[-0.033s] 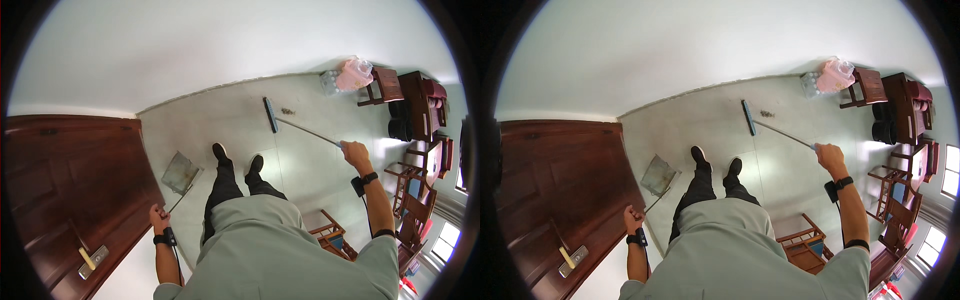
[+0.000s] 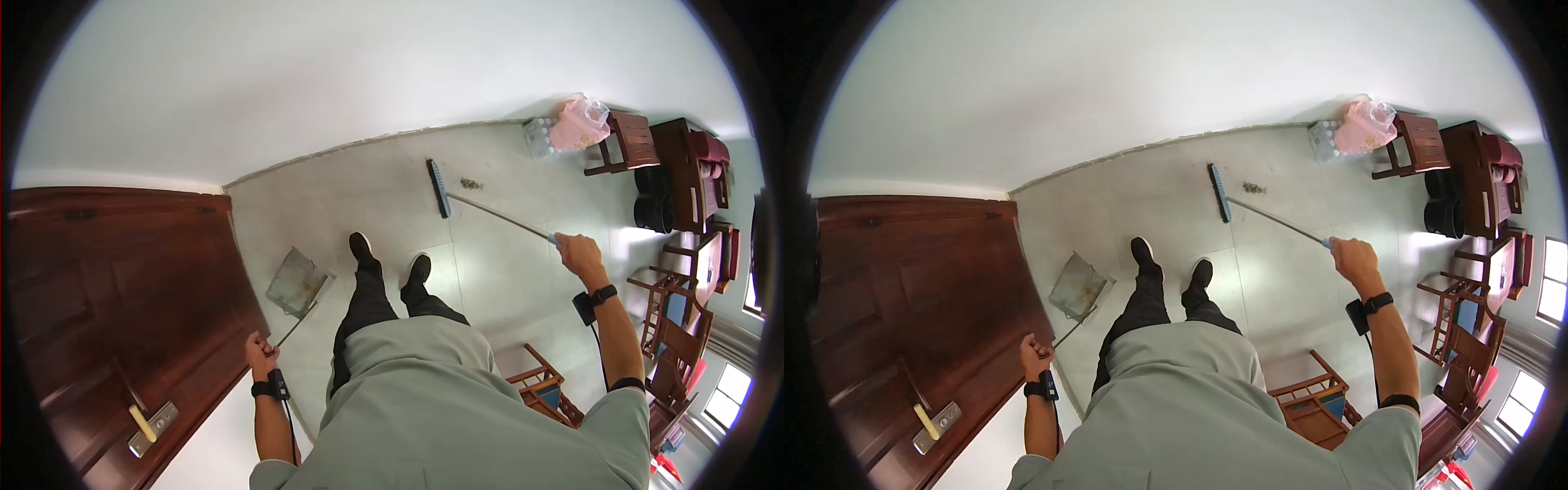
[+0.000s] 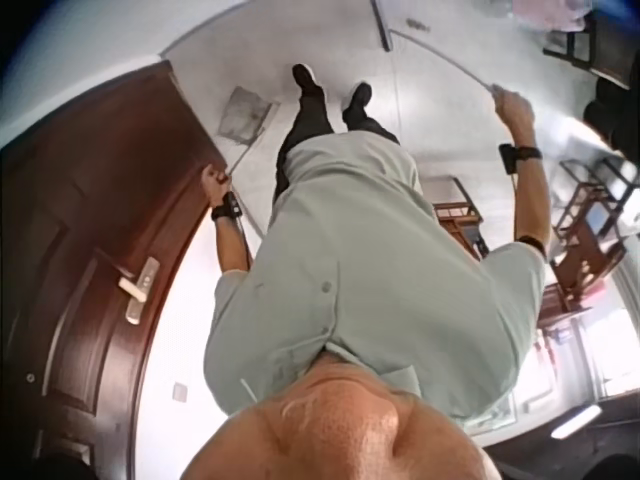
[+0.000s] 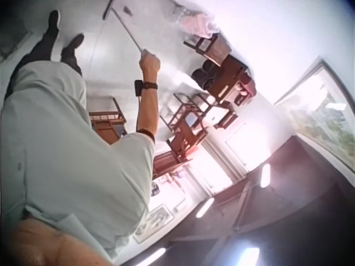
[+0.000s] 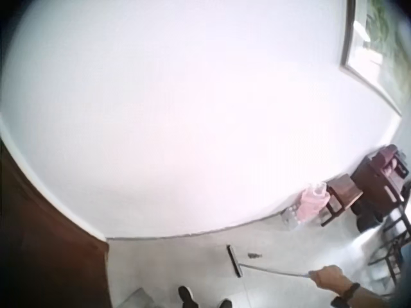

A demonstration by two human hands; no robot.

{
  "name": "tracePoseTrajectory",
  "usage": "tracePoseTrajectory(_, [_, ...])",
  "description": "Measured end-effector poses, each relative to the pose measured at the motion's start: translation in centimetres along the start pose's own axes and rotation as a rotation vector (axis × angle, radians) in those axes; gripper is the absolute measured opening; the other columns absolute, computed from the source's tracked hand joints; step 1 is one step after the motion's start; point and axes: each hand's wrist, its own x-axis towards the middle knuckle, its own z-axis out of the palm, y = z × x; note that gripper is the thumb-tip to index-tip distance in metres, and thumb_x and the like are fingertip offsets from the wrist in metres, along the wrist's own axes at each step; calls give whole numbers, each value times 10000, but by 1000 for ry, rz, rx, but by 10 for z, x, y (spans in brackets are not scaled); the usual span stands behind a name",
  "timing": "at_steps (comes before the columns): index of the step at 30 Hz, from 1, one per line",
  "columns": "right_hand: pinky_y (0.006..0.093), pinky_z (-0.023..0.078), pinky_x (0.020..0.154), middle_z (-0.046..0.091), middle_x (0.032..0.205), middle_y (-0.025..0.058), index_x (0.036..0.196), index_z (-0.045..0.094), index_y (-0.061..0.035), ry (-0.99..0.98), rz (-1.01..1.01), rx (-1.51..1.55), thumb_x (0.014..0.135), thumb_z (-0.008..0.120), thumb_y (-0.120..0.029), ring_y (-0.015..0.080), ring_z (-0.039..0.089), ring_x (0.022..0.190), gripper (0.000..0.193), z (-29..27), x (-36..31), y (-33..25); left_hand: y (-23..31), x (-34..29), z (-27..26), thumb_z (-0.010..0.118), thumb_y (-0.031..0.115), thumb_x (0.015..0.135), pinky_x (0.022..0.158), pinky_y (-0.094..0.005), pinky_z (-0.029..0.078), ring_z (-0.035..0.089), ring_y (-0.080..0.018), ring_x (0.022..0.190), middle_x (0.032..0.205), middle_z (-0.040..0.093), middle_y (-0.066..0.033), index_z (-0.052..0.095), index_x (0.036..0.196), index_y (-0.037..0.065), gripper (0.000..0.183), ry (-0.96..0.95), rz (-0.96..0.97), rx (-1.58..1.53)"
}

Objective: Sweeping dust and debris into a dustpan on a tiled floor.

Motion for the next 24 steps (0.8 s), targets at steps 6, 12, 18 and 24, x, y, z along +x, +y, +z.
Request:
tracePoseTrajectory(6, [446,492,676,644,780,142,1140,560,-196,-5,-98,91,822,595,-262,344,618,744,326,0,27,-79,9,49,16,580,228,792,556,-338,391,347,-112,443,507,317,30,374,656,166,255,-40,-95,36])
tracePoseTrajectory(12, [461,474,625,638,733,137,1129,544,-185,-32,-273,112,865,515,-252,334,619,703,274,9,94,-191,33,49,38,580,232,785,539,-335,395,337,-114,438,515,320,31,395,681,168,222,-79,-121,28])
tracePoseTrajectory(18, [444,485,612,643,742,109,933,571,-120,8,-349,163,851,507,-221,308,634,726,145,31,169,-282,57,41,32,594,214,771,523,-327,367,324,-112,433,518,325,37,388,632,172,252,-54,-170,9])
tracePoseTrajectory(24, [406,510,699,664,842,105,883,636,-137,-77,-127,180,815,530,-206,295,639,822,144,36,183,-264,76,51,49,599,188,772,509,-303,340,309,-99,450,524,323,43,411,662,175,219,-104,-184,12])
